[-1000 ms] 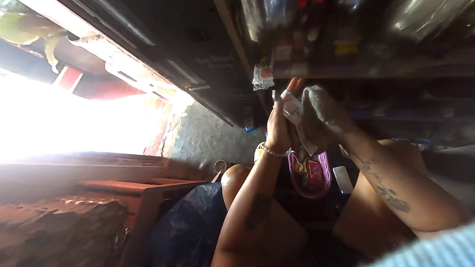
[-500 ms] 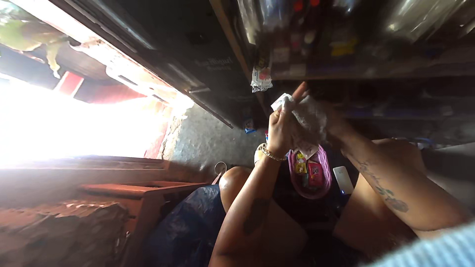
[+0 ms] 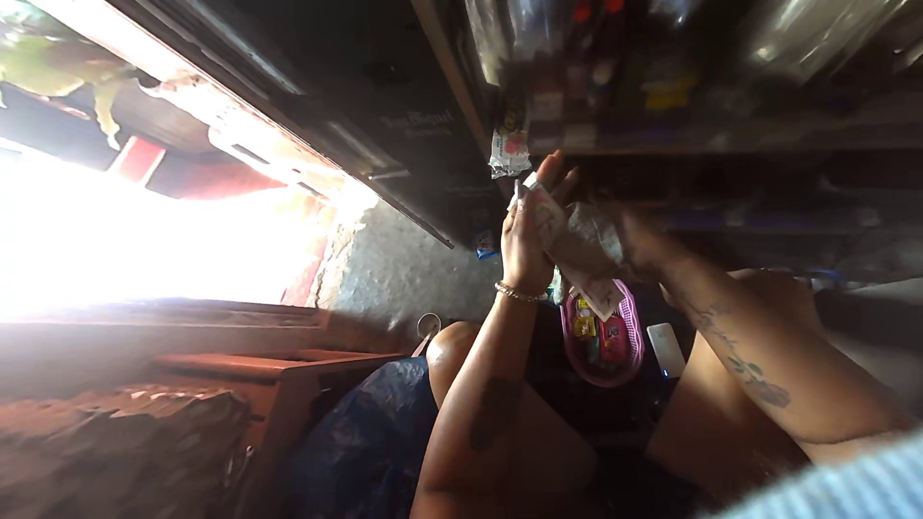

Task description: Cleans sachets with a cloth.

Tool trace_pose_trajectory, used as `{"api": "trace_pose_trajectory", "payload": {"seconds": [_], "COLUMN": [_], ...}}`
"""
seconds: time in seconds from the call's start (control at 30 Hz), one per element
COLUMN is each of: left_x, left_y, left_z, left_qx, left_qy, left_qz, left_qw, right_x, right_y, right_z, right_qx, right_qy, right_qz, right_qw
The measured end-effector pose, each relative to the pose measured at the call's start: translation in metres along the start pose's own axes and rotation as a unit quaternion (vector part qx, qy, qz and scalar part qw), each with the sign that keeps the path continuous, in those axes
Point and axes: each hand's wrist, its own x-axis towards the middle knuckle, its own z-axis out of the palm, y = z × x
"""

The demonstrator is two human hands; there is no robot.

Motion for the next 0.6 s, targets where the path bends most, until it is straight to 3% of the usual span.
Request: {"api": "trace_pose_trajectory", "payload": {"seconds": [0.13, 0.37, 0.47, 0.57, 0.6], "left_x": [0.003, 0.005, 0.003, -0.005, -0.007], "left_y": [0.011, 0.022, 0.018, 0.004, -0.001], "left_z": [-0.003, -0.006, -0.004, 0.005, 0.006], "left_qx": [-0.023, -0.033, -0.001, 0.034, 0.039], "left_qy": [0.049, 0.087, 0.045, -0.026, -0.056], "left_qz": [-0.028, 0.011, 0.018, 0.025, 0.025], "left_qw": [0.998, 0.996, 0.999, 0.999, 0.997], "right_x": [-0.002, -0.004, -0.010, -0.016, -0.021], "right_y": [-0.005, -0.007, -0.008, -0.002, -0.045], "right_z": [-0.002, -0.005, -0.008, -0.007, 0.005], "right_qx": [-0.029, -0.042, -0.053, -0.036, -0.075], "right_qy": [-0.039, -0.083, -0.060, -0.059, -0.046], "right_qz": [0.050, 0.087, 0.081, -0.017, 0.124], "right_qw": [0.998, 0.992, 0.993, 0.997, 0.988]}}
